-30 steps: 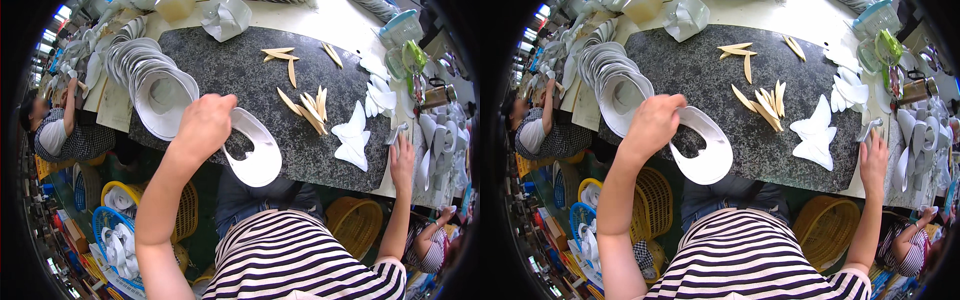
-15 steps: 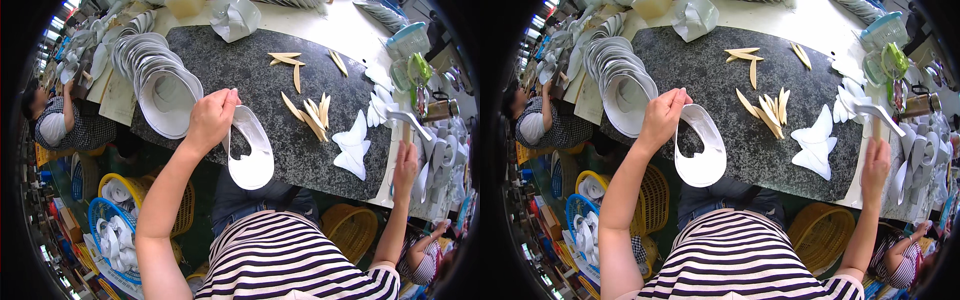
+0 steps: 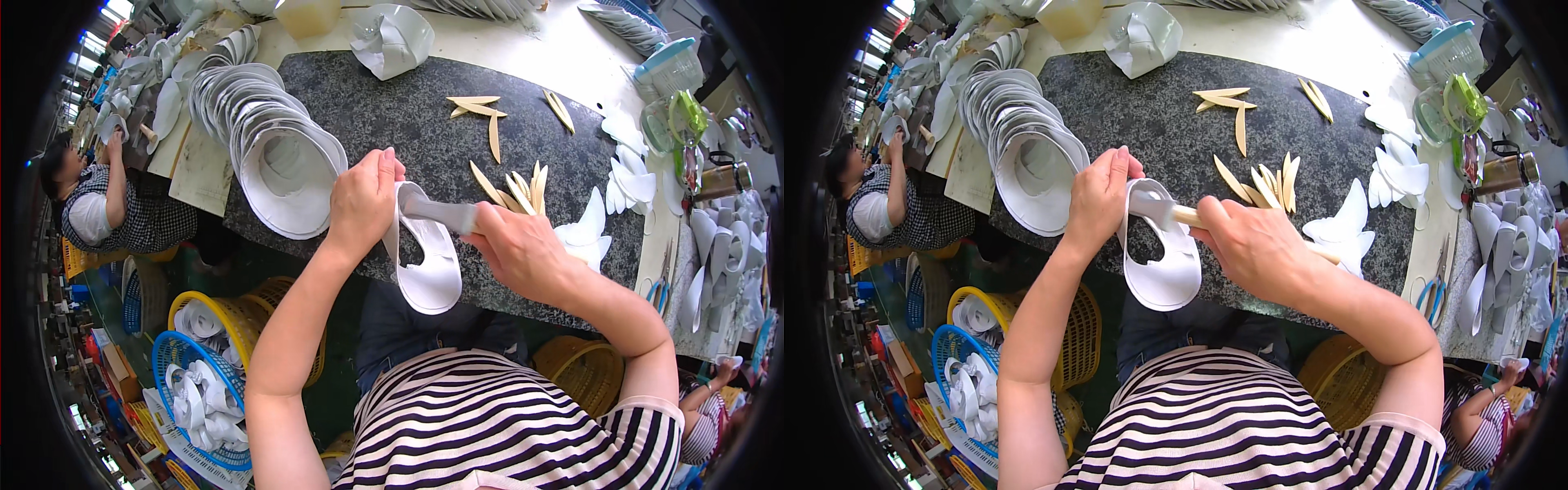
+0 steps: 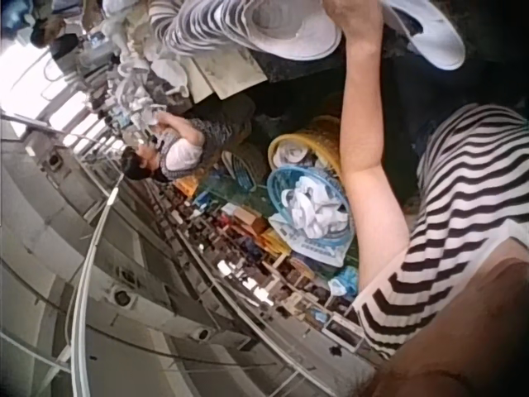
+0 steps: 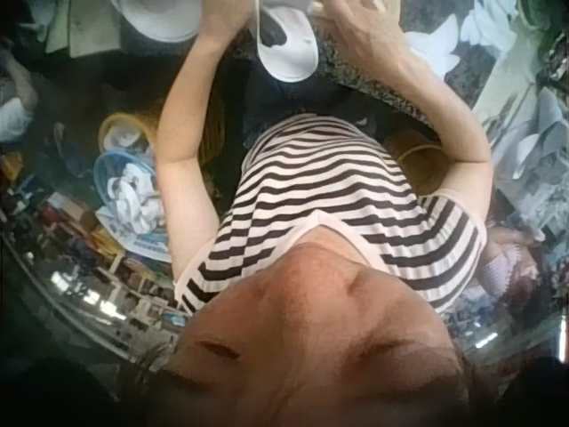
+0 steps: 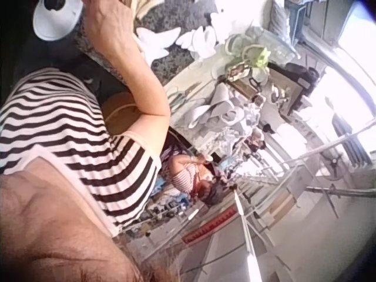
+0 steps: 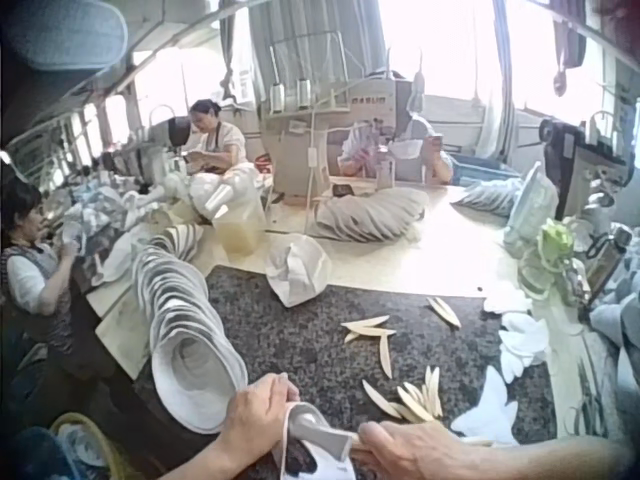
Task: The recorder is assembling white shoe uppers by inserting supports and attaching decorative bows.
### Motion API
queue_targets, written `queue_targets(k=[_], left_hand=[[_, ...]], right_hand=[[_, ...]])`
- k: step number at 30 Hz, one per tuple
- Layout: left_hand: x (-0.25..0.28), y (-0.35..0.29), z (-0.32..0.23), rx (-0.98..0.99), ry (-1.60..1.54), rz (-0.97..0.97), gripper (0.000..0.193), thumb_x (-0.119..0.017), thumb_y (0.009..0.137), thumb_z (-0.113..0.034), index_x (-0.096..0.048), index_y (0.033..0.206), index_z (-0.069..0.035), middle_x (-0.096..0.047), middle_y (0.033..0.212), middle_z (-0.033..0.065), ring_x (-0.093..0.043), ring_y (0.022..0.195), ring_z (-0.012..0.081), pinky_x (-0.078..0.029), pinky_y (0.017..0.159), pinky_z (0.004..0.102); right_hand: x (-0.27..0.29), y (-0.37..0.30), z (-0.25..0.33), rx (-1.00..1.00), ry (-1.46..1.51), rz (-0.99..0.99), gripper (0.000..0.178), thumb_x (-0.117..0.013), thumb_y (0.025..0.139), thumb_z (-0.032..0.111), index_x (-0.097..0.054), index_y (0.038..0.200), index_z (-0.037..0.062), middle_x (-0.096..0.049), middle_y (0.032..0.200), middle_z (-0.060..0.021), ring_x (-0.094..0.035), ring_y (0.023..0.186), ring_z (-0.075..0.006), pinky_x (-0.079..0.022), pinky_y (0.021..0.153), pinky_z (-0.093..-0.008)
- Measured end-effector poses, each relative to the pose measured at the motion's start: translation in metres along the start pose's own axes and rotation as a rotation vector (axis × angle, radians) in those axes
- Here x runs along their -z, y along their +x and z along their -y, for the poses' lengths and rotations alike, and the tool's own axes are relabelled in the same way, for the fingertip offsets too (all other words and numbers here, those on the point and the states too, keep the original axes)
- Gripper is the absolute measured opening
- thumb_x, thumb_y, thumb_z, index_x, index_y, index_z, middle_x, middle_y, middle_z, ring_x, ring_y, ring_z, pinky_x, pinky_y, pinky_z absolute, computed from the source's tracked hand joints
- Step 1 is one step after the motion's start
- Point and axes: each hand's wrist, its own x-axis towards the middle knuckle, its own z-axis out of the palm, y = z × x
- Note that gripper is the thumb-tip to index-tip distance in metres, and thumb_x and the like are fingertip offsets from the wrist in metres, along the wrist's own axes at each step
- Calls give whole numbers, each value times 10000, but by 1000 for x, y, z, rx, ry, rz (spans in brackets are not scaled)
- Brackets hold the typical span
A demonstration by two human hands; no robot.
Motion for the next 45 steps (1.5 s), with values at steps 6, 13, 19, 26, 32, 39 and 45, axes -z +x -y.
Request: queue_targets(k=[6,13,19,26,32,39,45], left_hand=[[-3,-5,-1,-76,77,-10,412,-449,1093,-278,-677,868,-18,-699,755,144,-685,707,335,-506,663,441],[-3,-10,1,-149,118,-32,406,-454,1092,-271,-675,872,-11,-689,755,148,-676,699,313,-492,650,420],[6,-15,-4,-114,104,25,358,-553,1057,-302,-688,923,1,-695,784,154,-679,720,310,-502,672,415],[45,-44,-10,-200,354,375,272,-707,930,-152,-677,1129,31,-671,996,196,-676,927,354,-529,824,420],[63,-52,-14,70,-689,39,184,-628,964,-12,-580,1137,-53,-688,1019,104,-645,860,136,-535,778,256],[33,-58,12,74,-1208,38,280,-608,1035,-109,-573,1307,-56,-690,1252,154,-712,987,169,-603,888,297],[16,-70,9,111,-1492,43,239,-610,1028,-148,-616,1248,-57,-671,1262,146,-715,1003,249,-622,882,378]], right_hand=[[7,-19,-2,-97,-26,17,227,-579,1033,214,-438,988,41,-600,768,-156,-629,671,-402,-475,573,-497],[14,-55,5,-117,7,131,230,-616,1009,205,-454,980,44,-591,759,-147,-632,664,-387,-475,559,-492],[18,-65,8,-140,33,92,230,-646,987,182,-454,984,56,-592,757,-137,-631,658,-381,-491,562,-478],[52,-139,-37,-677,-151,-529,205,-602,1025,175,-655,1144,17,-668,802,-171,-634,667,-310,-478,613,-416],[47,-245,-111,-971,-527,-665,259,-573,1038,257,-618,1238,99,-693,1015,-195,-663,904,-434,-494,781,-525],[38,-283,-155,-844,-796,-571,294,-633,990,166,-617,1258,47,-671,1145,-181,-621,1074,-387,-492,904,-475],[42,-120,-2,-443,11,-533,212,-644,967,82,-675,1165,13,-695,1059,-129,-668,952,-290,-524,885,-401]])
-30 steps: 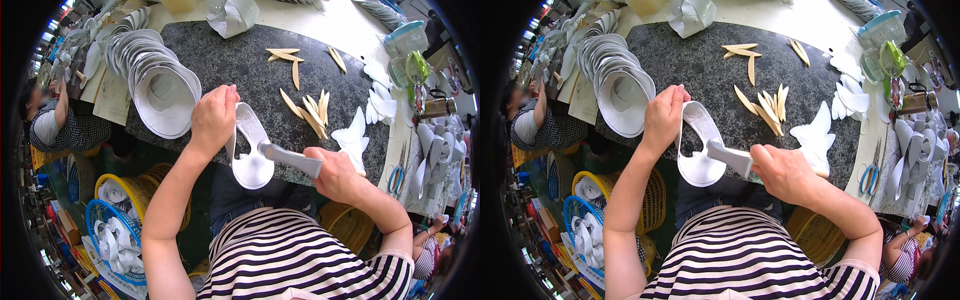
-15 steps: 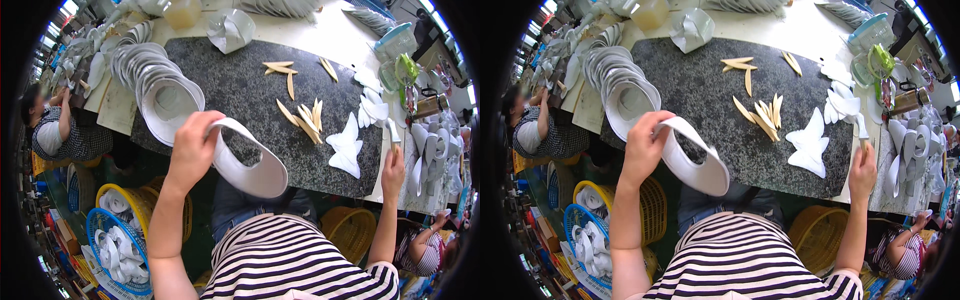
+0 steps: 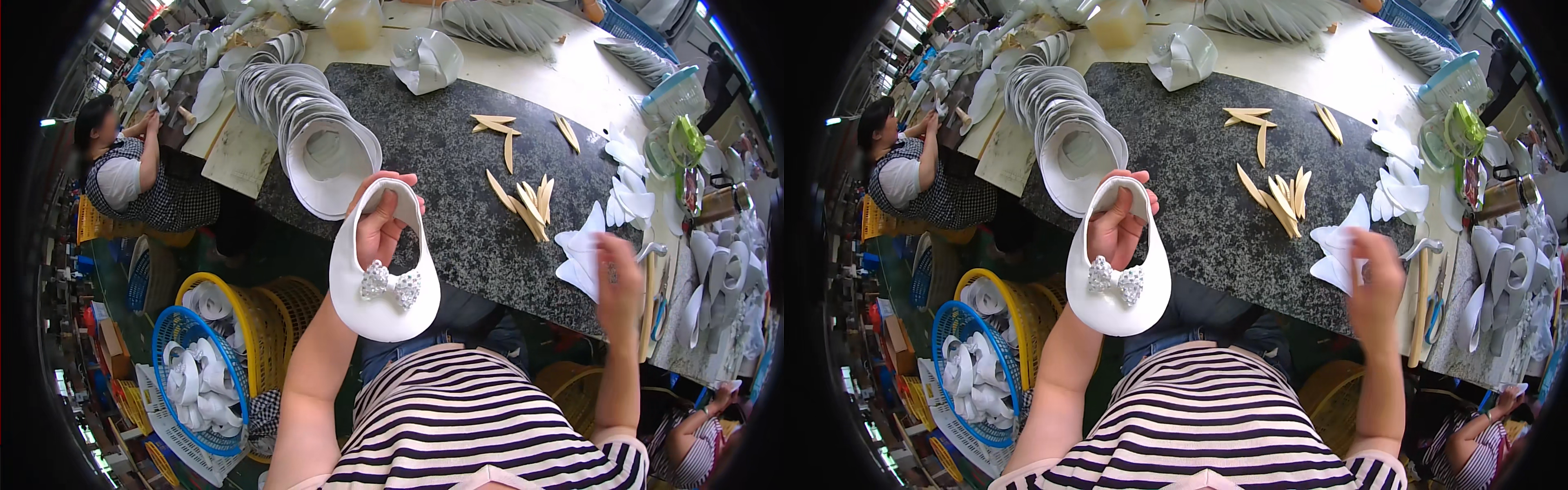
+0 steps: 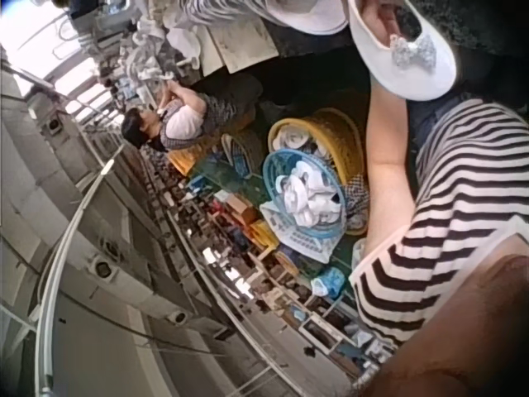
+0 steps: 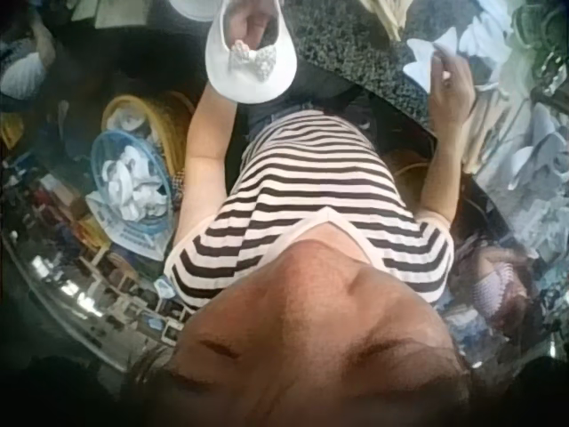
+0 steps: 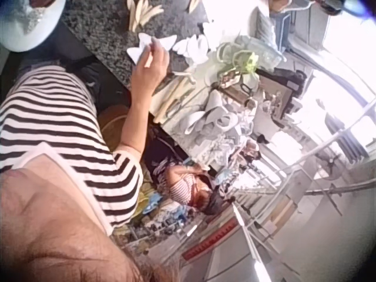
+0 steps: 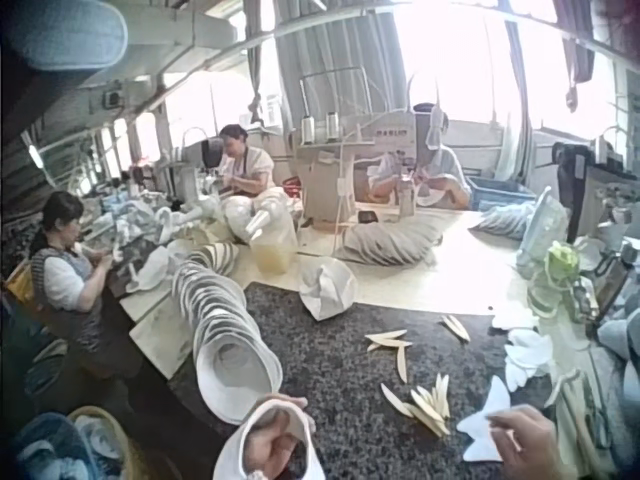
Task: The recorder is assembling white shoe uppers by inserting supports and attaching decorative bows.
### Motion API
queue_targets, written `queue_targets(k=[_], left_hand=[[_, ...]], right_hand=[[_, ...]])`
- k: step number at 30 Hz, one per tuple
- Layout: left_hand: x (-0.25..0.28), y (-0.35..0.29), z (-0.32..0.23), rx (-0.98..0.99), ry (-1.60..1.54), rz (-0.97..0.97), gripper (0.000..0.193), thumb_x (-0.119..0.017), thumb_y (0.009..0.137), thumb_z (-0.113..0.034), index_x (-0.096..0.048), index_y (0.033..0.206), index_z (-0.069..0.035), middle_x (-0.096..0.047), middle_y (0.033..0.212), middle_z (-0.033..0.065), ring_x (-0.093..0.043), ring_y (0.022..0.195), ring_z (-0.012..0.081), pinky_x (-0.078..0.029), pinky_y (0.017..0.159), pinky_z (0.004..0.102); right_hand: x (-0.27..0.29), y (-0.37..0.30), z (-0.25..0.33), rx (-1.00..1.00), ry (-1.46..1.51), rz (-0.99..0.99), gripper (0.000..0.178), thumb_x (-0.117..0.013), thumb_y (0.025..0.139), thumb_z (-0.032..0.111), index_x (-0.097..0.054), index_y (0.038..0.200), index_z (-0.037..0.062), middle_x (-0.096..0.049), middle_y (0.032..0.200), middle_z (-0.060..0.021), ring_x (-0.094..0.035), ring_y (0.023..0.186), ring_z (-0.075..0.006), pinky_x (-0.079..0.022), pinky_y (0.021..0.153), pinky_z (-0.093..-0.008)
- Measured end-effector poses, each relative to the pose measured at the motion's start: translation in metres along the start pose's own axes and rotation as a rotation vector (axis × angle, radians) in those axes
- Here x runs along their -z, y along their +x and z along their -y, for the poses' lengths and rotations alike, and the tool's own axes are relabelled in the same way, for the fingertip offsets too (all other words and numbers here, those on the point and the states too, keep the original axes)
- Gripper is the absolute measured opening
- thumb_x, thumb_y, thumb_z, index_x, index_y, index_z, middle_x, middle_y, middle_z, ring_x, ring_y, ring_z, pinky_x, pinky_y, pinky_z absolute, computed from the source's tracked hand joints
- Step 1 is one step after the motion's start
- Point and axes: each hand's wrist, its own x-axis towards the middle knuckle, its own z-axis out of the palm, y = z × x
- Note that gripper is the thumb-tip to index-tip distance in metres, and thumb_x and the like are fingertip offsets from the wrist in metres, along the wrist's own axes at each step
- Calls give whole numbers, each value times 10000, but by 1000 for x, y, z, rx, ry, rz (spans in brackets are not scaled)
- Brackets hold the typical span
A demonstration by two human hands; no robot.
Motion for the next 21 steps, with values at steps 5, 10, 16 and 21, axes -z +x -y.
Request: queue_targets(k=[5,10,16,21], left_hand=[[-12,-5,15,23,-169,-1,211,-616,1022,-133,-637,1224,-74,-680,1248,138,-713,1023,266,-610,907,393],[-33,-16,10,54,-4,-94,380,-626,1032,-138,-525,1390,-60,-624,1352,141,-600,1257,242,-458,1086,388],[18,-19,-41,218,342,55,540,-592,1057,-251,-436,1497,20,-603,1398,146,-633,1222,196,-531,1022,357],[-30,-6,-44,219,1128,-38,292,-632,1003,-108,-656,1258,33,-710,880,-18,-617,784,13,-497,692,206]], right_hand=[[-82,14,72,-150,824,751,281,-528,1081,241,-652,1186,12,-708,1019,-97,-694,986,-180,-563,840,-330],[-115,27,92,-759,1597,956,322,-552,1080,342,-652,1134,40,-716,967,-45,-699,841,-107,-585,766,-292],[-88,55,97,-1036,1628,792,288,-614,1047,307,-677,1101,30,-727,871,-47,-712,723,-116,-599,663,-262],[-93,67,82,-690,1662,905,364,-531,1087,326,-671,1101,-10,-725,867,-74,-704,724,-141,-584,653,-276]])
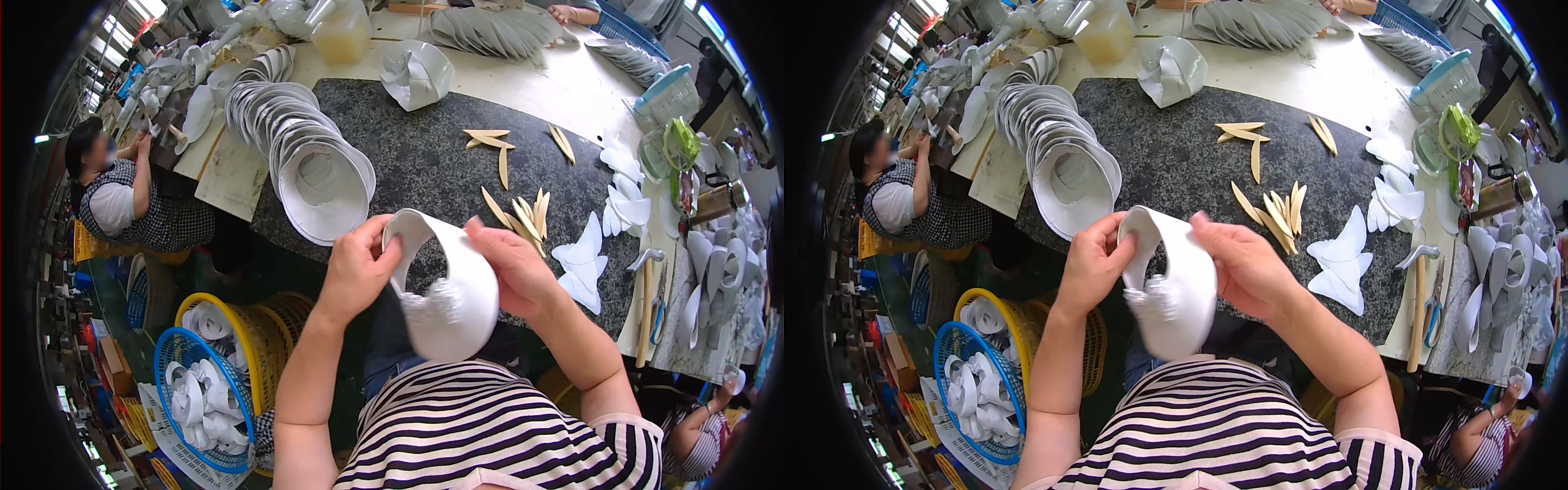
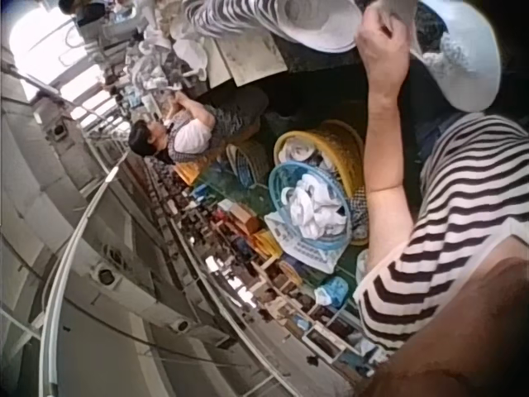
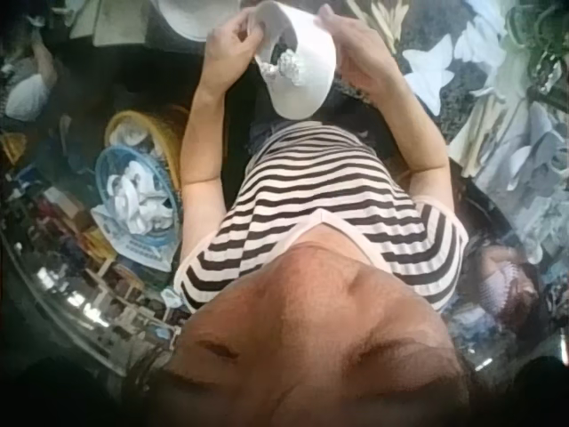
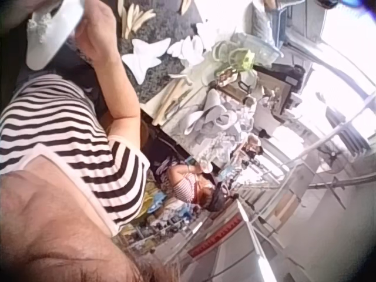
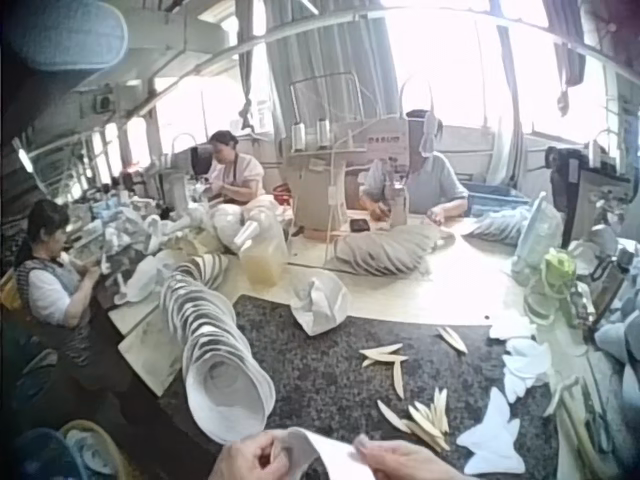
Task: The recorder is assembling white shoe uppers by inserting supports and attaching decorative bows.
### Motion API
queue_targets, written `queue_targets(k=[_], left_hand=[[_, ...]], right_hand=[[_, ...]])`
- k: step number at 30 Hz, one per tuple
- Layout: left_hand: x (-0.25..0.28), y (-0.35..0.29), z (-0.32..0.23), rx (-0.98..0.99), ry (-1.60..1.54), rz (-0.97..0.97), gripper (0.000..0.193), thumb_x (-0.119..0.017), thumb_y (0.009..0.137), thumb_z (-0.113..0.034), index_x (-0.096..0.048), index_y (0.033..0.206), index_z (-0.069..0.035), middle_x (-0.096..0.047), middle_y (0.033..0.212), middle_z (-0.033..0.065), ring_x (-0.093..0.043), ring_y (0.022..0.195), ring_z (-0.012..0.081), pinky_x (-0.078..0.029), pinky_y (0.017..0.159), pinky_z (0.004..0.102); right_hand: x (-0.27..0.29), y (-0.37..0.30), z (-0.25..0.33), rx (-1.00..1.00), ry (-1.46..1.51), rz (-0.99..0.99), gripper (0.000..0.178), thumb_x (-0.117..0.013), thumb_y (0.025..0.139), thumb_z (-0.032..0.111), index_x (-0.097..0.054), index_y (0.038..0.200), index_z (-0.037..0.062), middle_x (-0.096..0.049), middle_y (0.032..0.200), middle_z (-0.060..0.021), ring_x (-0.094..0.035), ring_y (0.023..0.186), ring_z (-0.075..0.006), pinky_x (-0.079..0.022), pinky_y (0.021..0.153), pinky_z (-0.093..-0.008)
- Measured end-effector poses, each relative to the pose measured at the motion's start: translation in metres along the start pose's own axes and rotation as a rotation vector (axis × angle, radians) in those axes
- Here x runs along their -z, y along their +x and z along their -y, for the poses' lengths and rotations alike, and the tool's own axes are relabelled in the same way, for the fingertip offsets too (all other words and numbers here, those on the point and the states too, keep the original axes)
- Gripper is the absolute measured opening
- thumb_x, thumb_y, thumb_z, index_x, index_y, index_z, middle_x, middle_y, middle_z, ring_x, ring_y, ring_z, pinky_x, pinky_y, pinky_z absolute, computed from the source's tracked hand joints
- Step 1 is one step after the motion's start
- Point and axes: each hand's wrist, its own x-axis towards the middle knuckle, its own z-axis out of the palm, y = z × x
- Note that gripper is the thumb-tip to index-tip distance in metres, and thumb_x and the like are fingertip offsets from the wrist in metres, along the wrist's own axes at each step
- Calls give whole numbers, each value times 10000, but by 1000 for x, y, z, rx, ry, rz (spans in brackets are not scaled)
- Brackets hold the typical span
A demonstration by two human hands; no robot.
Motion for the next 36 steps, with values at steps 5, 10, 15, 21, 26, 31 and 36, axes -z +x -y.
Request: queue_targets(k=[5,10,15,21,26,31,36], left_hand=[[-12,3,-25,28,-19,-37,254,-652,949,-63,-628,1187,24,-721,770,32,-632,688,38,-493,619,231],[-39,-8,-38,-108,49,24,231,-633,930,-55,-506,1112,10,-717,746,204,-742,688,321,-547,602,386],[-56,-14,-35,-258,165,-22,244,-619,939,-49,-459,1116,1,-677,714,212,-702,707,433,-535,609,500],[-44,7,-26,11,80,70,201,-617,954,-60,-492,1100,1,-710,694,160,-683,564,180,-493,531,332],[-63,-1,-24,-191,200,-55,207,-621,938,-60,-492,1087,7,-717,692,158,-704,579,200,-497,535,327],[-49,7,-30,-113,132,-56,207,-611,924,-55,-480,1074,1,-670,691,206,-696,631,398,-525,561,480],[-41,3,-31,-212,73,-34,176,-584,1031,-124,-567,1144,10,-729,741,99,-720,636,164,-549,574,297]], right_hand=[[35,20,-16,590,-1047,-182,282,-661,1012,151,-581,1245,14,-675,1082,-65,-667,930,-125,-560,774,-268],[14,23,-20,575,-1028,-262,165,-770,924,123,-689,1048,49,-714,917,-28,-673,817,-103,-530,717,-252],[22,16,-31,639,-1029,-396,134,-790,901,155,-707,943,58,-690,835,-32,-644,731,-104,-505,645,-263],[31,22,-26,538,-1025,-334,158,-738,934,138,-712,1039,23,-682,893,-73,-632,774,-134,-505,671,-286],[39,27,-30,831,-1365,-356,164,-684,958,121,-677,1050,-15,-639,864,-99,-624,734,-213,-485,632,-317],[24,27,-15,490,-758,-221,238,-702,980,185,-681,1132,3,-649,1005,-47,-636,951,-120,-525,789,-251],[45,21,-17,527,-782,-285,247,-671,1003,187,-698,1166,4,-696,973,-52,-637,872,-96,-521,786,-242]])
